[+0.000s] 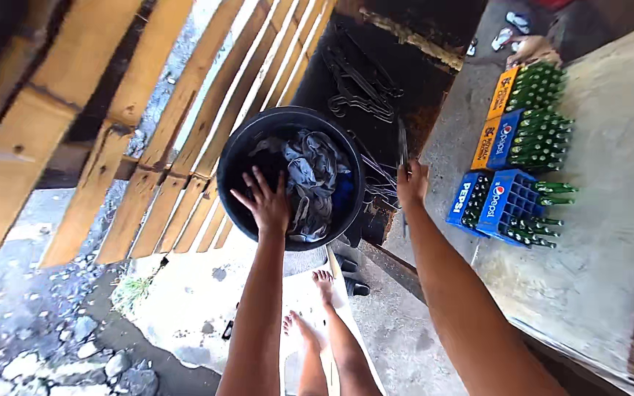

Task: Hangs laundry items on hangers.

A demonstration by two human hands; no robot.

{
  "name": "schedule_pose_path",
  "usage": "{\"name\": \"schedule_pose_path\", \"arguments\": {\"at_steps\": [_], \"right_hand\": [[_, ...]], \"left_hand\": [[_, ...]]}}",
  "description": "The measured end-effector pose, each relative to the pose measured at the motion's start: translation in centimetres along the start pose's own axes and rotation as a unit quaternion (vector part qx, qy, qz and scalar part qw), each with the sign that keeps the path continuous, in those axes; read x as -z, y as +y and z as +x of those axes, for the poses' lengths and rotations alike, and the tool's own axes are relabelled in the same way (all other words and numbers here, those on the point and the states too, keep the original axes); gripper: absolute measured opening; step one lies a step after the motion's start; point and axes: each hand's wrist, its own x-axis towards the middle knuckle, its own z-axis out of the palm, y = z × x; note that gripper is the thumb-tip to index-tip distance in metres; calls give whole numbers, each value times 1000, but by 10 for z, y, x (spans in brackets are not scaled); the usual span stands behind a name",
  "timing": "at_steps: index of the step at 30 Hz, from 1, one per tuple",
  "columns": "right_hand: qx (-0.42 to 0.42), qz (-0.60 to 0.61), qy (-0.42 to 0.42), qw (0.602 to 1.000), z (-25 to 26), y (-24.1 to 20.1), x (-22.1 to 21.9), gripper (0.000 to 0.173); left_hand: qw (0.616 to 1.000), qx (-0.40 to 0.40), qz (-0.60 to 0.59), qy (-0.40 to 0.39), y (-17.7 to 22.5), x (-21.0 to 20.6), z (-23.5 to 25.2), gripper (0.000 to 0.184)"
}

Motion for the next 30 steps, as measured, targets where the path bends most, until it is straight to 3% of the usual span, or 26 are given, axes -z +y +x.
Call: {"name": "schedule_pose_path", "arguments": {"at_steps": [4, 8, 10, 12, 15, 18, 20, 23, 28, 30], "right_hand": [[-45, 194, 125, 972, -58, -22, 2, 37], [-73, 424, 208, 878, -103, -56, 23, 30], [-73, 519, 205, 827, -119, -70, 38, 21], [-52, 572, 144, 806, -138, -82, 57, 26], [57, 549, 30, 834, -166, -88, 82, 31], [144, 522, -21, 841, -197, -91, 108, 33], [185, 510, -53, 838, -220, -92, 127, 41], [258, 484, -89, 832, -259, -95, 154, 66], [316, 467, -123, 816, -328, -126, 186, 32], [346, 439, -142, 817, -351, -152, 193, 47]], "left_hand": [[996, -15, -90, -25, 9, 34, -31, 47], [969, 66, -236, 36, 7, 68, -76, 34], [925, 109, -354, 83, 8, 88, -92, 34], [854, 146, -483, 130, 16, 114, -102, 34], [744, 143, -633, 157, 28, 160, -110, 35], [686, 131, -696, 167, 40, 222, -123, 36], [675, 91, -708, 186, 45, 274, -136, 37], [692, -21, -692, 205, 48, 365, -162, 39], [692, -79, -684, 219, 56, 479, -231, 41], [684, -95, -681, 243, 55, 505, -262, 47]]}}
